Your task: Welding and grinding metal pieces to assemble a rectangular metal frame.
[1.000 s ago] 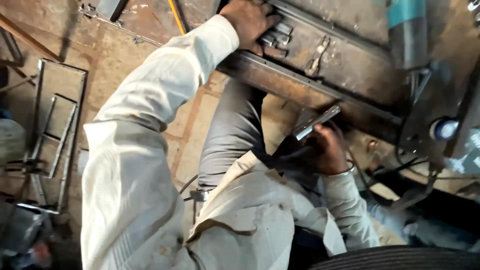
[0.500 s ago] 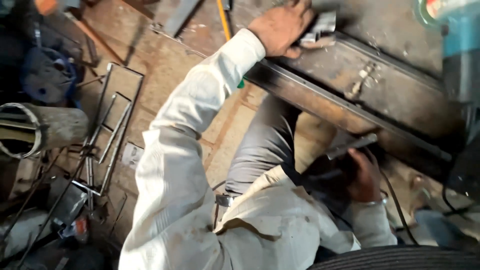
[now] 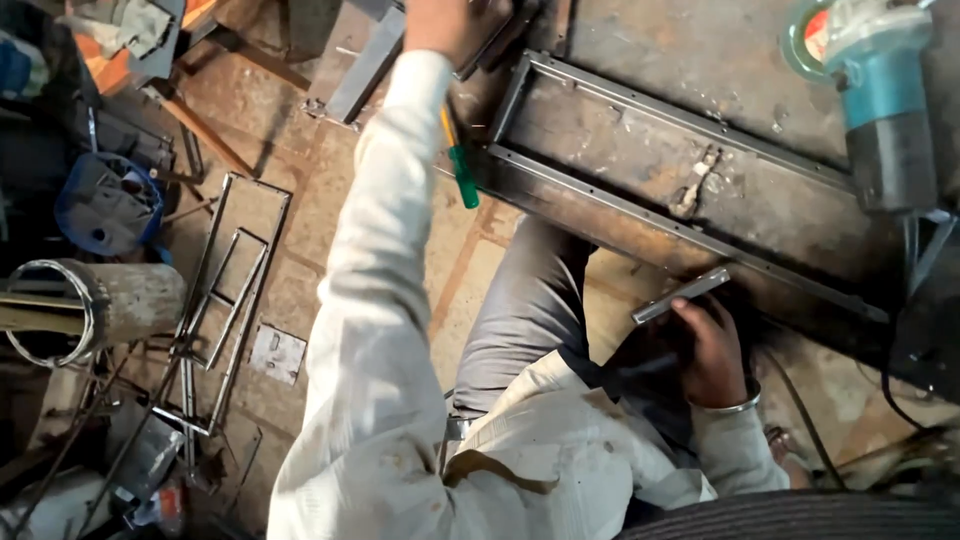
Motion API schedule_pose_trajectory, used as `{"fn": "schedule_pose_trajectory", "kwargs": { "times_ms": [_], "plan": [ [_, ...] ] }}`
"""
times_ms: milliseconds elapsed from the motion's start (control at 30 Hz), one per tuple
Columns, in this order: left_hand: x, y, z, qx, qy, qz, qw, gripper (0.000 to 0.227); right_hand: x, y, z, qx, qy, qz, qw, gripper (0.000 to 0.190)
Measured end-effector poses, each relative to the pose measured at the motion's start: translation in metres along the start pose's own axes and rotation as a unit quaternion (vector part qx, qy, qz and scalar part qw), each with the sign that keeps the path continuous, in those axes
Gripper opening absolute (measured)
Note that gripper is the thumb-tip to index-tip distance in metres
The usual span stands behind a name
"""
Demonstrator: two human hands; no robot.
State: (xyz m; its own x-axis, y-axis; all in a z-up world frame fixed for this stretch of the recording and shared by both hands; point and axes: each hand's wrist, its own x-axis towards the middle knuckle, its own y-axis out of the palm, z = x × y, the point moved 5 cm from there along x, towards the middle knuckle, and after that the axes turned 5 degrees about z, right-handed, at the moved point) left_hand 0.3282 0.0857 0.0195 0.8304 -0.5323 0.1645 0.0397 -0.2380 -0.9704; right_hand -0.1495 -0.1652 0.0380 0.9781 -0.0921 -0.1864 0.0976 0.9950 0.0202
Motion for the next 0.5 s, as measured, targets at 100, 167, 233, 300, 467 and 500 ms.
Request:
{"fn": "schedule_pose_trajectory", "kwargs": {
  "times_ms": [100,167,233,300,467,500],
  "plan": [
    [-0.051,-0.048,-0.007,-0.144,-0.054,-0.126,0.980,0.040,-0.004,-0.001,0.013,-0.232,-0.135,-0.001,0.963,0.023],
    [-0.105,-0.123,-0.054,-0.279,0.023,-0.249,0.927,0.040,0.003,-0.018,-0.020,0.011,0.135,-0.106,0.985,0.018],
    [-0.146,-0.128,-0.103,-0.362,-0.025,-0.171,0.916,0.039,0.013,-0.016,0.000,-0.034,0.091,-0.085,0.992,0.017],
    [-0.174,-0.119,-0.157,-0.443,-0.057,-0.081,0.891,0.039,0.022,-0.014,0.017,-0.079,0.044,-0.080,0.993,0.017],
    [-0.218,-0.059,-0.275,-0.519,0.053,0.081,0.849,0.035,0.062,-0.001,0.039,0.081,0.043,-0.051,0.994,0.011],
    [-0.221,-0.052,-0.285,-0.521,0.062,0.088,0.846,0.035,0.063,-0.004,0.036,0.082,0.043,-0.063,0.994,0.011]
  ]
}}
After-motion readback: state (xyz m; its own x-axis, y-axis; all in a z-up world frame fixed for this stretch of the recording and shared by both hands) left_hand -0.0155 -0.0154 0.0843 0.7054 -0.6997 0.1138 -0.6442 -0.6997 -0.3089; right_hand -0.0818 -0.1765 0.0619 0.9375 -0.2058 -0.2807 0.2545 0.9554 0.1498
